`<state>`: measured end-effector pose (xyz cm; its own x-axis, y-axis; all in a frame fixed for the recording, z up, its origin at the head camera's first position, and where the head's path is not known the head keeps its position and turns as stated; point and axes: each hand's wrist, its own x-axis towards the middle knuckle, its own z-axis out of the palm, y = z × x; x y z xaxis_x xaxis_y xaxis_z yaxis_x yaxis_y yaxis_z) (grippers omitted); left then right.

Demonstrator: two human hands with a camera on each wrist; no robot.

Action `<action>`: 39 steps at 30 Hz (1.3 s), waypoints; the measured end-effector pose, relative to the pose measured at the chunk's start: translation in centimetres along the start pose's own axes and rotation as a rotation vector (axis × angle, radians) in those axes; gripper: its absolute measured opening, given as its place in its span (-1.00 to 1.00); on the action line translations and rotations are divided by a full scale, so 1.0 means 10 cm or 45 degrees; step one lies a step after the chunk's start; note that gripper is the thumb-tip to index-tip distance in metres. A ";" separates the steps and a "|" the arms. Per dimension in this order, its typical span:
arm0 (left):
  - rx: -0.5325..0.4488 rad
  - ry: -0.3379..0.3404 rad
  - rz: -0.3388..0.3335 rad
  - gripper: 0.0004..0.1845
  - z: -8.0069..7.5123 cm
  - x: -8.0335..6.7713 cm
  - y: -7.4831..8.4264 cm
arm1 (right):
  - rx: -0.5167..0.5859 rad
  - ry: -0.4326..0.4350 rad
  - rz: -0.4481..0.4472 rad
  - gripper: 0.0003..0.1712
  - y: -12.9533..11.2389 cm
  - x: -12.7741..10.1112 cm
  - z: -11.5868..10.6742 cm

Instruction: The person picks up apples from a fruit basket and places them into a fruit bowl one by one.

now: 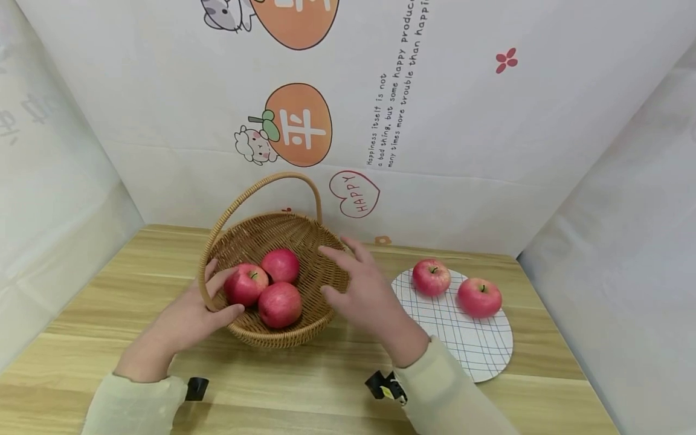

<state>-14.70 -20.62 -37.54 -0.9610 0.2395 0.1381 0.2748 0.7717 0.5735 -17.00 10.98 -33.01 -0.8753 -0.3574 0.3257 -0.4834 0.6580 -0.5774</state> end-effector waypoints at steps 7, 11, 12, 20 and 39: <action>0.019 -0.018 -0.042 -0.18 -0.01 -0.01 0.01 | -0.018 -0.049 0.035 -0.28 -0.09 0.10 0.15; 0.029 -0.009 -0.028 -0.20 0.00 0.00 0.00 | -0.026 -0.065 0.030 -0.28 -0.13 0.15 0.21; 0.030 -0.006 -0.025 -0.21 0.00 0.00 0.00 | -0.021 -0.073 0.027 -0.28 -0.15 0.16 0.23; 0.025 -0.005 -0.008 -0.20 0.00 0.00 -0.01 | -0.031 -0.224 0.067 -0.27 -0.26 0.26 0.39; -0.008 -0.039 -0.062 -0.18 -0.01 0.01 0.03 | -0.042 -0.417 0.079 -0.27 -0.37 0.43 0.61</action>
<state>-14.69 -20.47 -37.29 -0.9718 0.2196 0.0855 0.2275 0.7791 0.5842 -19.07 2.97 -34.06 -0.8617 -0.5065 0.0300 -0.4335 0.7042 -0.5623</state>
